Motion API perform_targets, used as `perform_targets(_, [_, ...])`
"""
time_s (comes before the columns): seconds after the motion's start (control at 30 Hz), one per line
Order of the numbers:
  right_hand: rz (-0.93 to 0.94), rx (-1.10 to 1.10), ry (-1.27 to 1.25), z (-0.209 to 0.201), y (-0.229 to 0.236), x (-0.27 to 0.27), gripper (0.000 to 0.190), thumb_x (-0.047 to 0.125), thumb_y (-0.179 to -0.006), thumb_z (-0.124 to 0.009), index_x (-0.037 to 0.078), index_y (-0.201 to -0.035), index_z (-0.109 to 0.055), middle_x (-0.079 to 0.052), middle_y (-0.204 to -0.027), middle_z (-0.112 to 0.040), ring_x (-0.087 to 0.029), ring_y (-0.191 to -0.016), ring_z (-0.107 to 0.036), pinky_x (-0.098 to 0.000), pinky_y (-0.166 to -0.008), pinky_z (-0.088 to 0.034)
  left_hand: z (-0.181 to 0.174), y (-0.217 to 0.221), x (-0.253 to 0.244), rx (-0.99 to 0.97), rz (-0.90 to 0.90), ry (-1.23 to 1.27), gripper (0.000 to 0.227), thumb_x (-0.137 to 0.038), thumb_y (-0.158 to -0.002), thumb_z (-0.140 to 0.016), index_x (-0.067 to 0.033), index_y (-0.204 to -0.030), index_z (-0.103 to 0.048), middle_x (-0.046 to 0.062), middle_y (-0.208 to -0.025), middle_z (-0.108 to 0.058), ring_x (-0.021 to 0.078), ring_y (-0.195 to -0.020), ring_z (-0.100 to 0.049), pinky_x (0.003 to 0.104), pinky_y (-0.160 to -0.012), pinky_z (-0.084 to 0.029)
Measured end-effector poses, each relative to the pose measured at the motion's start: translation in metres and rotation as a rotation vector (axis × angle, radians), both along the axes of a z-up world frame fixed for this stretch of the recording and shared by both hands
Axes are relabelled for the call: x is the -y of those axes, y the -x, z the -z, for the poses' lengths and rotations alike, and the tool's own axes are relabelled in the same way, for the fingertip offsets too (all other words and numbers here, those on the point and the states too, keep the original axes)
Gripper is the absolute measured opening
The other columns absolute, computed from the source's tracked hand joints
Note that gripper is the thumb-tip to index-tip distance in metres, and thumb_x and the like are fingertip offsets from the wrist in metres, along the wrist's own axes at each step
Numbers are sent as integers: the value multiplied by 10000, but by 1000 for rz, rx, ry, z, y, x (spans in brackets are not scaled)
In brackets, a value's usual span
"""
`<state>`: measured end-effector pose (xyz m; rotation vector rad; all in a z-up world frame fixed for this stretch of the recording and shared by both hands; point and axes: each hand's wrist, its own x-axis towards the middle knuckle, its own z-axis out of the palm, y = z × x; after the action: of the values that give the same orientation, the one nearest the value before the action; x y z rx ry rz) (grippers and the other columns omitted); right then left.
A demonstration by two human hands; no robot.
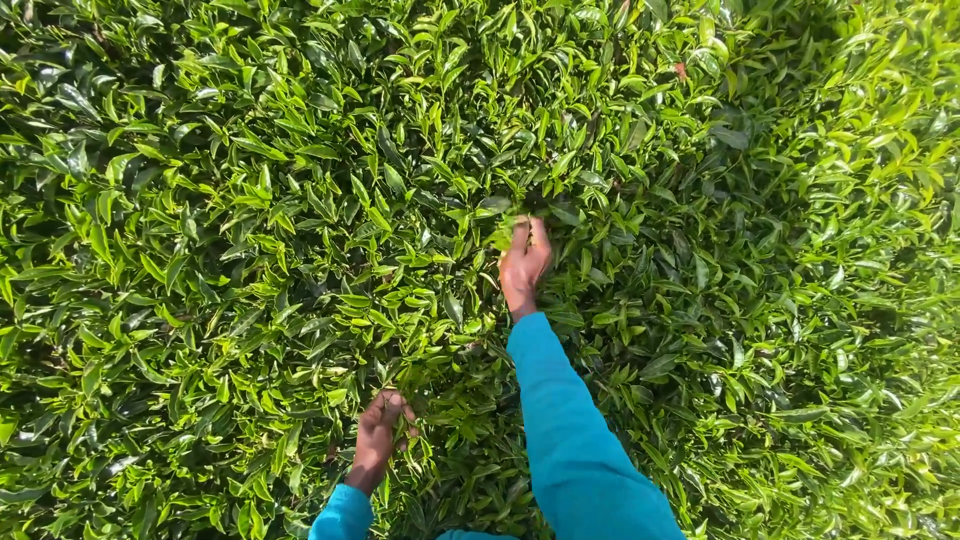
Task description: The person plucks tea leaves from bushes by hand and places them into a white cloth bag. The person moves along the rows of tea bushes, continuously picking leaves and depositing them into the bag.
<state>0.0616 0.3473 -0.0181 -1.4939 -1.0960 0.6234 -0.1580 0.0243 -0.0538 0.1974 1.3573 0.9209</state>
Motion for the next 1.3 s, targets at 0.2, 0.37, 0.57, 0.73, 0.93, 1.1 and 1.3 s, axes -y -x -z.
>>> perform_targets(0.2, [93, -615, 640, -49, 50, 5, 445, 483, -1153, -488, 139, -1396, -635, -76, -1071, -762, -227, -732, -782, -283, -423, -459, 3, 19, 3, -25, -36, 24, 213, -276, -1168, -571, -117, -1051, -649, 112, -930, -758, 238, -655, -658, 327, -473, -425])
perform_targets(0.37, [76, -706, 899, 14, 55, -43, 331, 293, -1187, -520, 91, -1064, -751, -29, -883, -675, -143, -663, -542, -309, -521, -425, -7, 16, -10, -44, -22, 11, 235, -316, -1161, -576, -119, -1059, -654, 106, -946, -753, 226, -652, -662, 306, -444, -407])
perform_targets(0.57, [-91, -333, 614, 18, 54, -5, 167, 165, -1171, -583, 62, -1102, -696, -91, -962, -663, -189, -606, -622, -295, -442, -440, -7, 12, -12, -32, -16, -16, 225, -302, -1156, -566, -123, -1051, -652, 116, -948, -761, 240, -658, -691, 312, -446, -430])
perform_targets(0.73, [-212, 137, 148, 5, 31, 91, 222, 219, -1151, -558, 90, -1085, -727, 21, -732, -642, -78, -517, -495, -287, -397, -426, -1, 30, -8, -31, -53, 16, 266, -314, -1154, -568, -107, -1019, -667, 132, -877, -759, 243, -622, -654, 337, -430, -416])
perform_targets(0.93, [-28, -304, 500, -18, 46, 81, 442, 456, -1100, -607, 48, -1232, -715, -130, -1093, -820, -126, -566, -664, -287, -338, -558, -5, 50, -15, -41, -60, 42, 321, -405, -1128, -576, -104, -1074, -673, 128, -966, -759, 260, -708, -691, 349, -492, -469])
perform_targets(1.1, [-277, -775, 877, -72, 82, 20, 662, 550, -1204, -374, 6, -1170, -750, 106, -678, -466, -16, -508, -436, -184, -418, -397, -2, 56, -57, -69, -47, -255, 262, -252, -1189, -490, -22, -1133, -602, 171, -860, -739, 233, -666, -745, 262, -379, -532])
perform_targets(1.3, [-68, -20, 309, 7, 85, 67, 195, 160, -1195, -584, 19, -1188, -719, -71, -827, -680, -139, -617, -700, -262, -537, -627, -12, 57, -89, -24, -36, -243, 279, -256, -1206, -489, -14, -1146, -612, 193, -855, -743, 274, -651, -745, 286, -382, -536])
